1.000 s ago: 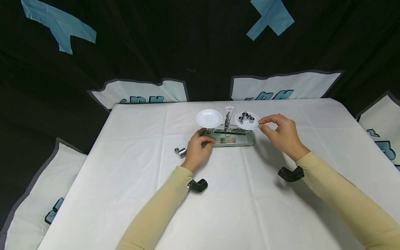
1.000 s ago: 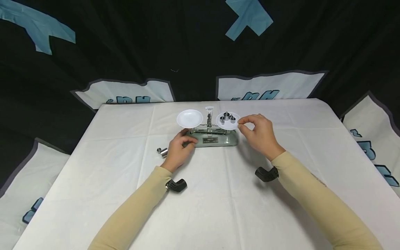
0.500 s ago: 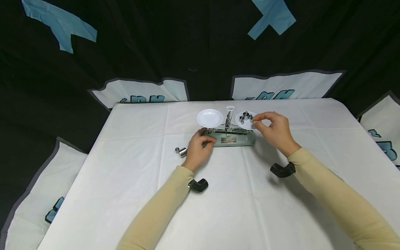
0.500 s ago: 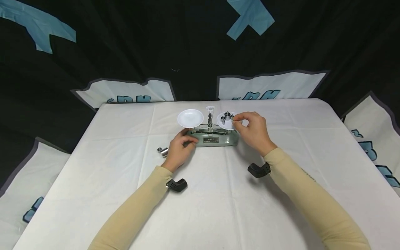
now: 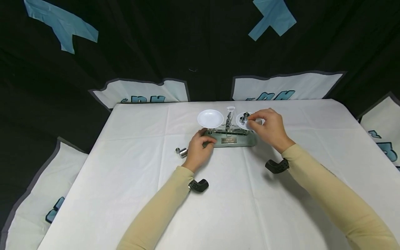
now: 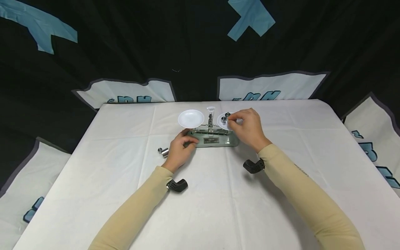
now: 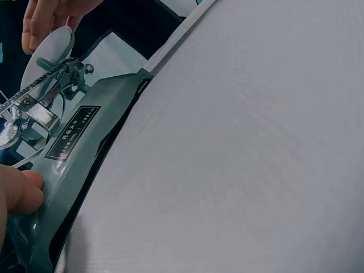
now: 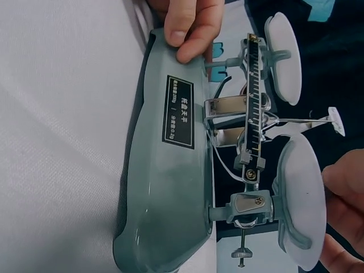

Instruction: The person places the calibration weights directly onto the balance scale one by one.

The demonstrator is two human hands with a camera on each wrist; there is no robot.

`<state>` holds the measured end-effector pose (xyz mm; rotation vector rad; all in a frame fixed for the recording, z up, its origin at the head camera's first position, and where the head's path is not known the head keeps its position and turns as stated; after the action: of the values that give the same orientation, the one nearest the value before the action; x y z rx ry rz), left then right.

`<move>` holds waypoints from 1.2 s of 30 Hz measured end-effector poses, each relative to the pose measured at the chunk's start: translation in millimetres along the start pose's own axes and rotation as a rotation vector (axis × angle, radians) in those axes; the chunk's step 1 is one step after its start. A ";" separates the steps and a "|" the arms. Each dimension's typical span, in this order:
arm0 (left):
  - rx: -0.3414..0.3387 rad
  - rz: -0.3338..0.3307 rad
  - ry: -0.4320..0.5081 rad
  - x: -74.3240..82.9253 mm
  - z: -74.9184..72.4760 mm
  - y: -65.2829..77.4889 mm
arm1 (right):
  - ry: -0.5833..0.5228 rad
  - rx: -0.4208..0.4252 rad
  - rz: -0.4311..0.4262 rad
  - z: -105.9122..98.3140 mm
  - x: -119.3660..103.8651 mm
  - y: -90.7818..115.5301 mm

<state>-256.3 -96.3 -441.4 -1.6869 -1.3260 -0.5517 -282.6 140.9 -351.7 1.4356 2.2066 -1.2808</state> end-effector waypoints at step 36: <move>-0.005 -0.007 -0.007 0.5 -0.3 0.6 | 0.105 -0.114 -0.039 8.1 -0.7 -10.1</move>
<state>-255.5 -96.3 -441.0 -1.6902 -1.3375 -0.5539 -292.7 132.8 -350.6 1.4543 2.3440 -1.0944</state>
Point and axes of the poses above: each hand's wrist, its own y-axis away from the middle knuckle, its own z-axis out of the palm, x = y × z, the point moved 5 cm from there along -y, towards the middle knuckle, and after that the axes turned 3 degrees about x, right-handed, at the moved point
